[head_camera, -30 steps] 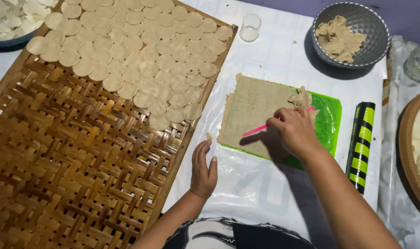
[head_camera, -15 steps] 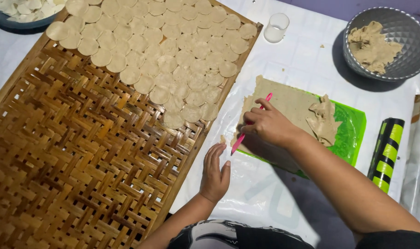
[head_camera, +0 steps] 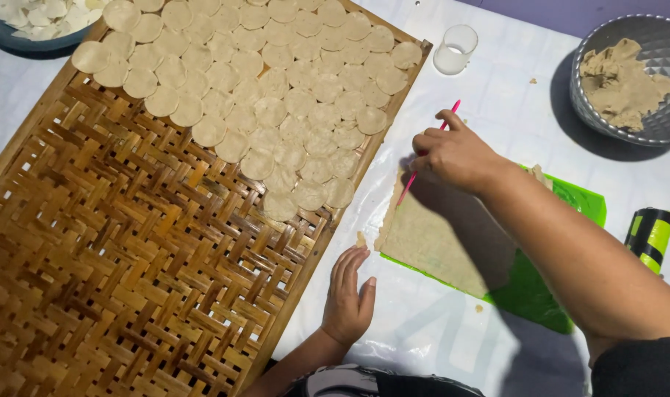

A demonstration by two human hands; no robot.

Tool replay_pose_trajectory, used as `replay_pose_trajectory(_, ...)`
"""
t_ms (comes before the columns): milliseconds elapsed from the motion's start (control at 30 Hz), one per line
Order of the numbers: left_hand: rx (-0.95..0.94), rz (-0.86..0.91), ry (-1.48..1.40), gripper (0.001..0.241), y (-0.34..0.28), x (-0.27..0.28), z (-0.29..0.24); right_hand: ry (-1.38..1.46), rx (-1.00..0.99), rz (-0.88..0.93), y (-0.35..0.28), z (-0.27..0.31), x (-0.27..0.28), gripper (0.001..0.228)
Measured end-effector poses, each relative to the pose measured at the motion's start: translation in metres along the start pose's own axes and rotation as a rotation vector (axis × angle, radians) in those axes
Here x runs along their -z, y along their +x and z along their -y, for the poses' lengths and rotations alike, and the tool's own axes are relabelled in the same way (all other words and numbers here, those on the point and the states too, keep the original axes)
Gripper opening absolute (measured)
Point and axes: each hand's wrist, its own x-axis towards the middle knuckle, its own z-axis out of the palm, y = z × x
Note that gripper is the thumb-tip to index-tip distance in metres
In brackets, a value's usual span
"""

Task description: The recorder flattens a portion of dough with a rolling pin and then uses a circular mold to cut out individual pieces.

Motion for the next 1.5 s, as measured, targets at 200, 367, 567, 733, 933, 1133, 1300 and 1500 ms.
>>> replay_pose_trajectory(200, 0.014, 0.024, -0.001, 0.046, 0.002, 0.0, 0.001, -0.083, -0.154, -0.041, 0.011, -0.04, -0.008, 0.03)
replay_pose_trajectory(367, 0.018, 0.025, -0.014, 0.047, 0.004, 0.0, -0.001, -0.15, -0.243, 0.056, 0.018, -0.057, 0.011, 0.024)
replay_pose_trajectory(567, 0.02, 0.015, -0.01, 0.048, 0.003, -0.001, 0.0, -0.208, -0.338, 0.215, 0.031, -0.058, -0.01, 0.018)
replay_pose_trajectory(733, 0.035, -0.002, -0.012, 0.049, 0.001, -0.002, 0.003, -0.051, -0.278, 0.378, 0.04, -0.024, -0.019, 0.022)
replay_pose_trajectory(933, 0.039, -0.033, -0.059, 0.056, 0.002, 0.001, -0.002, -0.05, -0.206, 0.423, 0.04, 0.019, -0.031, 0.023)
replay_pose_trajectory(1133, 0.079, -0.054, -0.185, 0.065, -0.001, 0.002, 0.0, 0.021, -0.209, 0.477, 0.031, 0.087, -0.027, 0.015)
replay_pose_trajectory(1300, -0.022, -0.185, -0.239, 0.074, -0.007, -0.006, 0.015, 0.262, -0.222, 0.547, -0.002, 0.131, -0.008, 0.02)
replay_pose_trajectory(1500, -0.001, -0.109, -0.235, 0.074, -0.004, -0.007, 0.012, 0.862, -0.691, 0.136, -0.123, 0.122, -0.039, 0.03)
